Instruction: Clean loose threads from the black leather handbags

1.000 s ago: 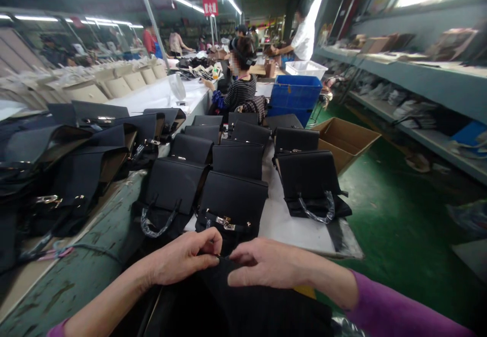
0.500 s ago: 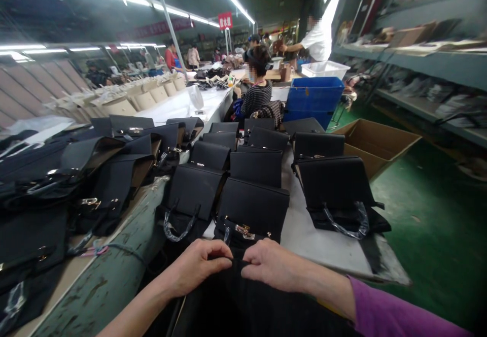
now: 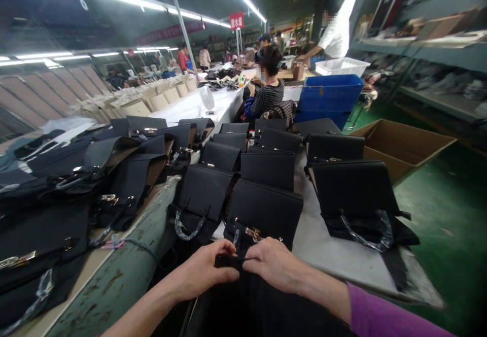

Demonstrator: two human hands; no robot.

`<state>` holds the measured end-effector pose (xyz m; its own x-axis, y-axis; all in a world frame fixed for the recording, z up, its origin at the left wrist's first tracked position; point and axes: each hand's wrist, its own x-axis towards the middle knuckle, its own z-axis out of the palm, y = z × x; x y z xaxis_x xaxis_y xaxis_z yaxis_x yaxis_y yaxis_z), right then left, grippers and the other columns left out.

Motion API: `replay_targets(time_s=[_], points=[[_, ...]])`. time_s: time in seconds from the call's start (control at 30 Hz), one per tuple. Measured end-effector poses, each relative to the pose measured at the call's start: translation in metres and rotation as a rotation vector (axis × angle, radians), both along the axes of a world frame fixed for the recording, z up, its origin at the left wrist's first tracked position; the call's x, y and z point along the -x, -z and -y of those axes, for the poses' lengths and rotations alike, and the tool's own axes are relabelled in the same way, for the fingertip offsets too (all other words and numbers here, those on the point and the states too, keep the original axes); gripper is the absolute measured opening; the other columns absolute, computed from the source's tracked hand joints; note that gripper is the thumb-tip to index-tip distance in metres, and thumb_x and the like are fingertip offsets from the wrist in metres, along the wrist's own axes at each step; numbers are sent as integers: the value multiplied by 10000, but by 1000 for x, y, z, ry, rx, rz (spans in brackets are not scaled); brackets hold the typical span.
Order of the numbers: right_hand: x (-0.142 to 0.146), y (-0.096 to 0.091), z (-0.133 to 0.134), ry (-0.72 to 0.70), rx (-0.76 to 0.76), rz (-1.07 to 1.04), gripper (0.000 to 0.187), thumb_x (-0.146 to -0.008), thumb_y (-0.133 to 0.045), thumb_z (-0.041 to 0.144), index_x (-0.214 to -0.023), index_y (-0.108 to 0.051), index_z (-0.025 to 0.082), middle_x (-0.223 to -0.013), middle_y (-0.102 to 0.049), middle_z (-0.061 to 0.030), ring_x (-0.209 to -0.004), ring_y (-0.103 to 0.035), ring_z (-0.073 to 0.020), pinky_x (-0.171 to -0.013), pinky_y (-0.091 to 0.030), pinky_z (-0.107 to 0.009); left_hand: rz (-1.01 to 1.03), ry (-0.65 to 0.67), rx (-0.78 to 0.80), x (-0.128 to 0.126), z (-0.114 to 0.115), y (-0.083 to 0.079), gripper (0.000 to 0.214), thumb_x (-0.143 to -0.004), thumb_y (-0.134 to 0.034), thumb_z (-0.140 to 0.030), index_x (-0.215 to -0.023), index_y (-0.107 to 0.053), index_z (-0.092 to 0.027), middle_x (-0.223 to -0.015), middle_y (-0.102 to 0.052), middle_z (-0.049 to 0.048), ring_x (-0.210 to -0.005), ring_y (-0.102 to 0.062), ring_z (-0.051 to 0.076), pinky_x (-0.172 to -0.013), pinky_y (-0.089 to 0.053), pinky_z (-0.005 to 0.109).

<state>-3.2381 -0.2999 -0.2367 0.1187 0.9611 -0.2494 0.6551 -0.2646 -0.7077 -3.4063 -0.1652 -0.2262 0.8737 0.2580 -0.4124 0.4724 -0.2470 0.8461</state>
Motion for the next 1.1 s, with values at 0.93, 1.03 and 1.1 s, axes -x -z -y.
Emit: replay_targets(time_s=[0.93,1.03,1.1], points=[[-16,24,-33,-289,-117,-66,274,-934,-483,314,-993,-734,221,-924,-730,-18,-844,-641,-183,-790,-455,-267,-30,-427,30,105,88,-23,879,-729,-697,-486,-1480,-273,-315,-1531,-368,113,-1310,-469,337,-989,-463,459],[-14,27,-31,-243,-91,-22,276,-928,-482,321,-1008,-730,230,-952,-735,-26,-874,-646,-200,-812,-459,-286,-116,-521,-190,111,114,-8,780,-756,-664,-453,-1445,-353,-258,-1394,-537,117,-1189,-580,314,-995,-465,422],[-14,22,-29,-222,-73,15,282,-923,-479,315,-1003,-730,213,-945,-733,-45,-874,-644,-213,-813,-457,-305,-97,-544,-219,108,117,-5,634,-788,-633,-448,-1351,-466,-208,-1191,-669,102,-1049,-645,294,-928,-501,389]])
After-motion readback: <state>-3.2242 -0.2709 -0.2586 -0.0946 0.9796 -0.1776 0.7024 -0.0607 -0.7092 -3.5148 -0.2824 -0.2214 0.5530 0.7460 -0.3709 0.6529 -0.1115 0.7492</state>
